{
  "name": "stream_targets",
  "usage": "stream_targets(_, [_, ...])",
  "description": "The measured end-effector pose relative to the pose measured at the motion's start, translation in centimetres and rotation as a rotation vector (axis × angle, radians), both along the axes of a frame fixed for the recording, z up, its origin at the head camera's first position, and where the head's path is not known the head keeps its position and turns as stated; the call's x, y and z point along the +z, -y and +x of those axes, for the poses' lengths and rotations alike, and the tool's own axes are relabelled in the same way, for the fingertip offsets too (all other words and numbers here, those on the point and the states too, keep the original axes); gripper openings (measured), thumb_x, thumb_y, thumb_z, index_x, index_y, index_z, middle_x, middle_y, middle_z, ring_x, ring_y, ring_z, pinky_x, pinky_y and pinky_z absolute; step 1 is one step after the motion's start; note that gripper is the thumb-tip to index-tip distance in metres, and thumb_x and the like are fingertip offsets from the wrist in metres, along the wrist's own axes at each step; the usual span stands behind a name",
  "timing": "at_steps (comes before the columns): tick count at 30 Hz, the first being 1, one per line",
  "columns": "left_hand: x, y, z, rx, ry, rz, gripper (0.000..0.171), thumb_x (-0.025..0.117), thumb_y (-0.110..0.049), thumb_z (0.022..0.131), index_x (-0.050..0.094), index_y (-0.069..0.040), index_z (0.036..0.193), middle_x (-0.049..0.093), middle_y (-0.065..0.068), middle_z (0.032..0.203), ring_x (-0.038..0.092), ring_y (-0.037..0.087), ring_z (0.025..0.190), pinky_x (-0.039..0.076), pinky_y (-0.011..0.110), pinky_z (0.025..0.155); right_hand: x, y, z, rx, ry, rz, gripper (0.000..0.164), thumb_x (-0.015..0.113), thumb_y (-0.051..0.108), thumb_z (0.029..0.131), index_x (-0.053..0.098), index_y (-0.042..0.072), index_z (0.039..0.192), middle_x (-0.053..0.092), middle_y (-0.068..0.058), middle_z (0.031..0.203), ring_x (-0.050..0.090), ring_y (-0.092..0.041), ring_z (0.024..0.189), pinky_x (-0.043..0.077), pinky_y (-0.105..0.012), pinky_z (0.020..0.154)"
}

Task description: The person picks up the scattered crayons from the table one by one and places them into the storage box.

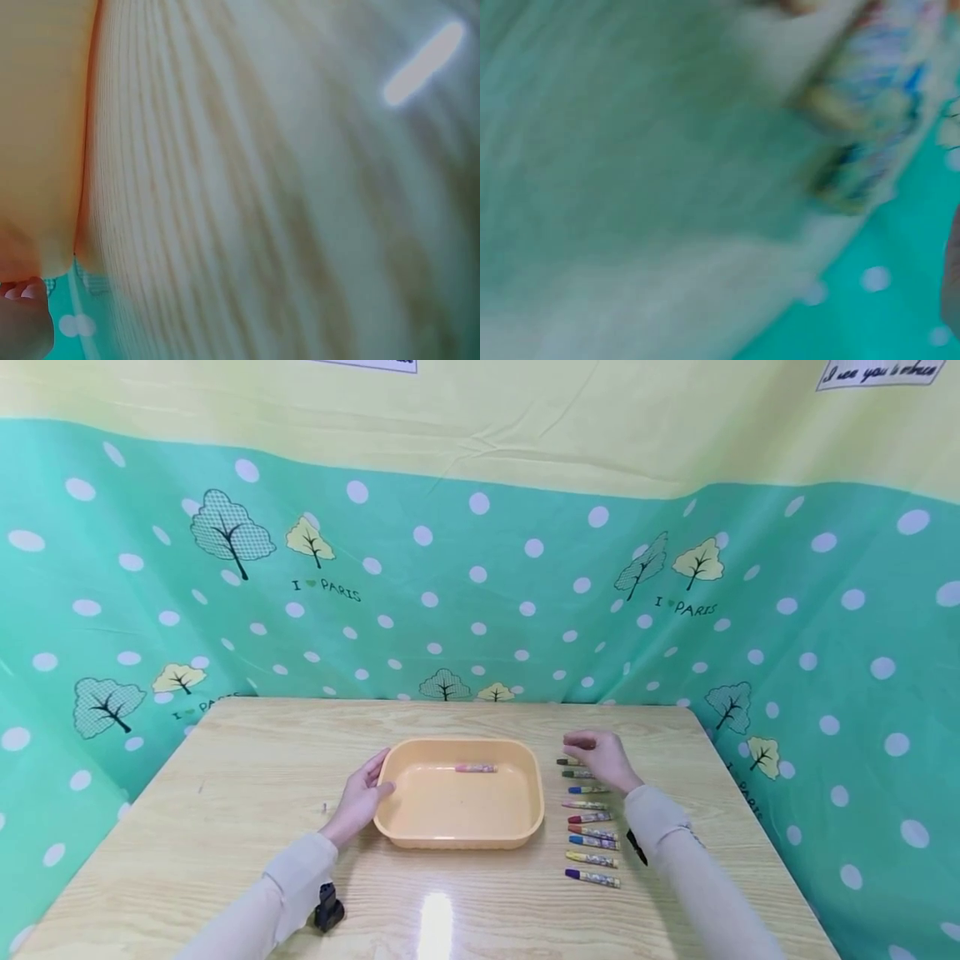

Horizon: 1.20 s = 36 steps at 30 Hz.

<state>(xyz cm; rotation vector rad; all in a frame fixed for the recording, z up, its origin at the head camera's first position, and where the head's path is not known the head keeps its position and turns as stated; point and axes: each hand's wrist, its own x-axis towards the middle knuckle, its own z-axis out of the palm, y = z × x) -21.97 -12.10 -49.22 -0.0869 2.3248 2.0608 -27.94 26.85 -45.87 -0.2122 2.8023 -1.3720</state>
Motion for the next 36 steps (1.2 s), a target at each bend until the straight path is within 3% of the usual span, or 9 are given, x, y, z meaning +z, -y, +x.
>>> stream_targets(9, [0.2, -0.2, 0.1, -0.017, -0.014, 0.004, 0.063, 0.048, 0.007, 0.084, 0.028, -0.003, 0.142, 0.033, 0.024, 0.143, 0.036, 0.036, 0.13, 0.037, 0.04, 0.105, -3.0, -2.4, -1.5, -0.055, 0.06, 0.065, 0.032, 0.064, 0.015, 0.085, 0.062, 0.002, 0.114, 0.063, -0.017, 0.114, 0.059, -0.031, 0.104, 0.053, -0.04, 0.089])
stream_targets(16, [0.0, -0.2, 0.1, -0.019, -0.013, 0.006, 0.063, 0.048, 0.008, 0.083, 0.028, -0.002, 0.142, 0.033, 0.024, 0.143, 0.037, 0.037, 0.13, 0.038, 0.041, 0.105, -3.9, -2.9, -2.0, -0.046, 0.145, 0.08, 0.031, 0.067, 0.012, 0.081, 0.065, 0.004, 0.111, 0.066, -0.015, 0.108, 0.063, -0.021, 0.092, 0.057, -0.028, 0.073])
stream_targets(20, [-0.1, -0.3, 0.1, -0.029, -0.012, 0.006, 0.064, 0.048, 0.008, 0.084, 0.026, -0.002, 0.143, 0.031, 0.024, 0.144, 0.035, 0.037, 0.13, 0.037, 0.041, 0.105, -4.1, -3.0, -2.0, -0.042, 0.143, 0.1, 0.029, 0.067, 0.007, 0.08, 0.066, 0.003, 0.109, 0.067, -0.016, 0.104, 0.063, -0.018, 0.086, 0.056, -0.026, 0.066])
stream_targets(22, [0.7, -0.4, 0.4, -0.03, -0.006, 0.009, 0.064, 0.048, 0.009, 0.083, 0.026, -0.001, 0.142, 0.03, 0.025, 0.144, 0.035, 0.038, 0.13, 0.037, 0.041, 0.105, -4.1, -2.9, -2.0, -0.038, 0.129, 0.115, 0.028, 0.068, 0.006, 0.079, 0.067, 0.002, 0.107, 0.067, -0.015, 0.102, 0.063, -0.018, 0.085, 0.056, -0.027, 0.066])
stream_targets(26, [0.9, -0.3, 0.3, -0.033, 0.001, 0.015, 0.064, 0.048, 0.009, 0.084, 0.026, -0.001, 0.142, 0.03, 0.024, 0.144, 0.035, 0.038, 0.13, 0.037, 0.041, 0.105, -3.9, -2.8, -1.9, -0.039, 0.122, 0.138, 0.025, 0.068, 0.006, 0.079, 0.068, 0.002, 0.104, 0.068, -0.015, 0.099, 0.063, -0.019, 0.084, 0.056, -0.029, 0.067])
stream_targets(30, [0.0, -0.1, 0.1, -0.024, -0.009, 0.007, 0.063, 0.048, 0.008, 0.084, 0.027, -0.003, 0.143, 0.031, 0.023, 0.144, 0.035, 0.036, 0.13, 0.037, 0.04, 0.105, -4.0, -2.5, -1.9, -0.051, 0.13, 0.16, 0.023, 0.068, 0.006, 0.079, 0.069, 0.003, 0.102, 0.069, -0.014, 0.098, 0.063, -0.018, 0.084, 0.056, -0.027, 0.068])
stream_targets(36, [0.0, 0.0, 0.1, -0.004, -0.017, -0.002, 0.063, 0.048, 0.008, 0.084, 0.028, -0.003, 0.142, 0.032, 0.023, 0.144, 0.036, 0.036, 0.13, 0.037, 0.04, 0.105, -3.9, -2.1, -2.1, -0.05, 0.131, 0.154, 0.023, 0.067, 0.006, 0.08, 0.069, 0.003, 0.103, 0.069, -0.014, 0.099, 0.063, -0.016, 0.081, 0.056, -0.026, 0.064])
